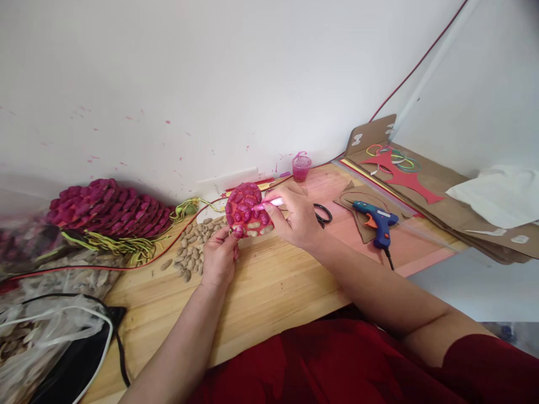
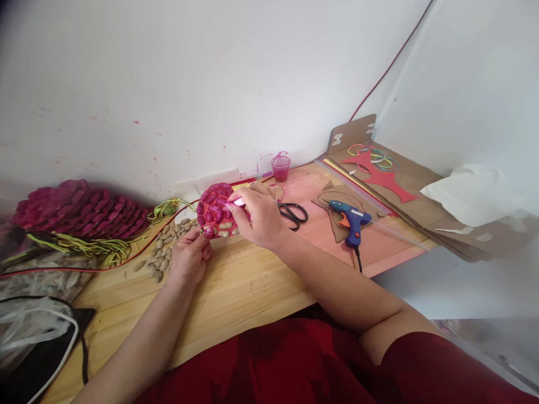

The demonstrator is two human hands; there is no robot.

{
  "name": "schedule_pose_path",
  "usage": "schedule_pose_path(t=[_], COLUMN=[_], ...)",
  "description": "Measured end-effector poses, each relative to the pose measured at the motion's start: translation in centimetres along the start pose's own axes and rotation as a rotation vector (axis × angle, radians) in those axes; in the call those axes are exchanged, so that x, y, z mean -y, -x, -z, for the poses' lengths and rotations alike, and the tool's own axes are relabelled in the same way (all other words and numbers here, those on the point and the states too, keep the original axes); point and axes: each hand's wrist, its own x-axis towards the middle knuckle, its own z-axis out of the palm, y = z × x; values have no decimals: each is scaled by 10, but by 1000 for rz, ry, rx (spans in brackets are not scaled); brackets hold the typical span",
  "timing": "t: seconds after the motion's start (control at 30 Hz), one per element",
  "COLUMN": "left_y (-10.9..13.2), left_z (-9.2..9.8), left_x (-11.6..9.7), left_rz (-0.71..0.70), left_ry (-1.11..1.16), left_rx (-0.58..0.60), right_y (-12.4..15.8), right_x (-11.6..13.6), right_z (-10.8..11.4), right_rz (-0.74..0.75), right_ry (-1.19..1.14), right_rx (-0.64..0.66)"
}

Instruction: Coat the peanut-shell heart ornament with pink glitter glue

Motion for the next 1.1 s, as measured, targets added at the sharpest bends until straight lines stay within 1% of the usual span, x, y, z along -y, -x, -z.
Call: schedule_pose_path(t=[0.2, 0.37, 0.43, 0.53, 0.73, 1.0, 1.1], left_y=[-1, 0, 0, 1, 2, 0, -1], left_z=[3, 2, 1, 1, 0, 0, 0], left_x=[2, 1, 0, -1, -1, -2, -2], left_rz=[-32, -55, -59, -59, -52, -39, -45], left_ry=[-44, -70, -79, -89, -84, -13, -10], left_rx=[-8, -40, -45, -45, -52, -49, -41], right_y=[0, -3, -4, -5, -4, -6, -6], right_x=[0, -5, -7, -10, -10, -12, -10], right_z=[-1, 3, 5, 6, 4, 7, 8], right_rz=[19, 3, -17, -23, 8, -34, -35], right_ry=[13, 22, 34, 38, 40, 52, 61], right_rx=[38, -53, -65, -45, 22, 28, 2])
